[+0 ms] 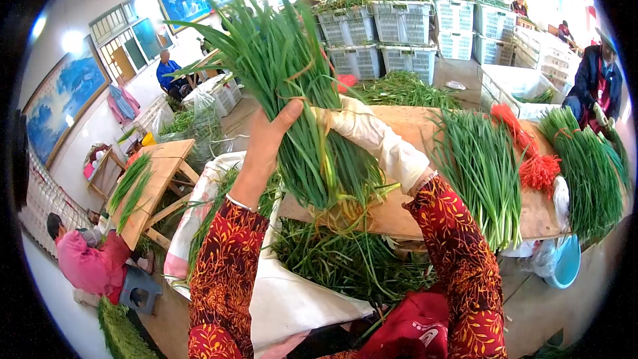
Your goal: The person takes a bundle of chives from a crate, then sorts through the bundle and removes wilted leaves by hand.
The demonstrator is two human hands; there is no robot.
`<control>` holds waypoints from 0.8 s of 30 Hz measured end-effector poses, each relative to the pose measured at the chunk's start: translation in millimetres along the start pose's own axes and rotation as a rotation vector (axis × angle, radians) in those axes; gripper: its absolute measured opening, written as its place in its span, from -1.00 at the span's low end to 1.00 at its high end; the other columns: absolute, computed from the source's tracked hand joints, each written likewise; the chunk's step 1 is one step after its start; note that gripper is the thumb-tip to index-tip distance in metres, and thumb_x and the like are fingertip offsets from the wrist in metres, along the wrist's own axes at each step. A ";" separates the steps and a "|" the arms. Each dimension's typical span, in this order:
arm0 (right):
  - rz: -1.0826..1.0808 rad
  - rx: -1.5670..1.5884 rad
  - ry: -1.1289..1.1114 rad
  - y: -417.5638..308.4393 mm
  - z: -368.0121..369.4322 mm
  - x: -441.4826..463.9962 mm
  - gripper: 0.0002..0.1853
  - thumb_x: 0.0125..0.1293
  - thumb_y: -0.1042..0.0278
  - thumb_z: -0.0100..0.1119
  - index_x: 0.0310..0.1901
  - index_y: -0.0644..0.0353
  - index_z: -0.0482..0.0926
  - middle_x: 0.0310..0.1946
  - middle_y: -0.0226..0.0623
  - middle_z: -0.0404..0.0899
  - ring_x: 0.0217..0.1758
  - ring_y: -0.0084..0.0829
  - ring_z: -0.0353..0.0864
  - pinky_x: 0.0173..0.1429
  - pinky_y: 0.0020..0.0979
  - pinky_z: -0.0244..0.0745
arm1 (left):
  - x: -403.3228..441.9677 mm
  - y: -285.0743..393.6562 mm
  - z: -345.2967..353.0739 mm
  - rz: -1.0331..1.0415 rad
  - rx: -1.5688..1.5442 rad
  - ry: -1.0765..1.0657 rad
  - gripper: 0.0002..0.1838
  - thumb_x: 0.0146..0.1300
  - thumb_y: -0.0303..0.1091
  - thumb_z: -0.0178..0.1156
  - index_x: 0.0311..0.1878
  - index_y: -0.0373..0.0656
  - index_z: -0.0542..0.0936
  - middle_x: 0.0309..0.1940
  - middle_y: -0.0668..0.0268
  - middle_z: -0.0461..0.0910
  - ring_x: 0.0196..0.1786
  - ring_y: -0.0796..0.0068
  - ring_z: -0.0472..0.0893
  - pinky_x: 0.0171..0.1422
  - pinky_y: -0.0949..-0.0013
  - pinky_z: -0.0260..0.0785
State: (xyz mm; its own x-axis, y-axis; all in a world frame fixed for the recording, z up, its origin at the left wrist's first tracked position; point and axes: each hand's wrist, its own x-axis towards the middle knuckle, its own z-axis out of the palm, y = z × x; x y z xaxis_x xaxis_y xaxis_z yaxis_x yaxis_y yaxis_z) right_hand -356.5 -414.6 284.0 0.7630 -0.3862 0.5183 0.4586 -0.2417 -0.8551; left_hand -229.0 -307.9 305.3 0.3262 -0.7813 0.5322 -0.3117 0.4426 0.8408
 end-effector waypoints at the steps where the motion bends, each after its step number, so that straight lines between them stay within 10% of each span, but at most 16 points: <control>1: 0.044 0.001 -0.020 0.1 -0.1 -0.2 -0.41 0.13 -0.06 0.18 0.05 0.24 0.40 -0.15 -0.38 0.50 -0.16 -0.58 0.43 -0.09 -0.47 0.37 | -2.0 11.8 0.4 0.011 0.022 -0.041 -0.39 0.02 -0.06 0.31 0.04 -0.25 0.39 -0.10 0.27 0.47 -0.05 0.48 0.43 0.09 0.41 0.25; 8: 0.144 -0.113 -0.181 -2.7 -5.6 -6.0 -0.48 0.17 0.01 0.13 0.02 0.25 0.41 -0.18 -0.40 0.51 -0.17 -0.59 0.42 -0.08 -0.48 0.37 | 5.3 41.4 -0.1 0.019 -0.179 -0.285 -0.49 0.06 -0.18 0.25 0.05 -0.23 0.43 -0.16 0.25 0.53 -0.03 0.50 0.45 0.08 0.40 0.30; 15: -0.082 -0.350 0.393 -40.3 -0.5 -54.9 -0.55 0.16 0.17 0.14 0.03 0.23 0.41 -0.18 -0.33 0.53 -0.13 -0.51 0.46 0.02 -0.50 0.34 | 10.3 28.0 -39.7 -0.047 -0.552 0.137 -0.71 0.12 -0.27 0.20 -0.14 -0.19 0.45 -0.45 0.33 0.53 -0.35 0.47 0.55 -0.30 0.28 0.50; 24: -0.250 -0.604 0.322 23.2 76.2 -104.9 -0.64 0.02 0.34 0.26 -0.11 0.26 0.51 -0.07 -0.22 0.47 -0.08 -0.26 0.49 0.02 -0.42 0.39 | -7.9 70.5 -44.1 -0.128 -0.580 0.301 -0.81 0.15 -0.27 0.17 -0.26 -0.15 0.47 -0.35 0.34 0.53 -0.23 0.44 0.53 -0.01 0.12 0.42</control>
State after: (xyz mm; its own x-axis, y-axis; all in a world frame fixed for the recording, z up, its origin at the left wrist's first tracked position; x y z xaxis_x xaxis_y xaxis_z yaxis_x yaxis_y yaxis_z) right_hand -391.1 -311.8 209.2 0.4539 -0.4751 0.7538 0.1997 -0.7702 -0.6057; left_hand -214.2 -251.0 364.7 0.5896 -0.7240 0.3580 0.2499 0.5850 0.7716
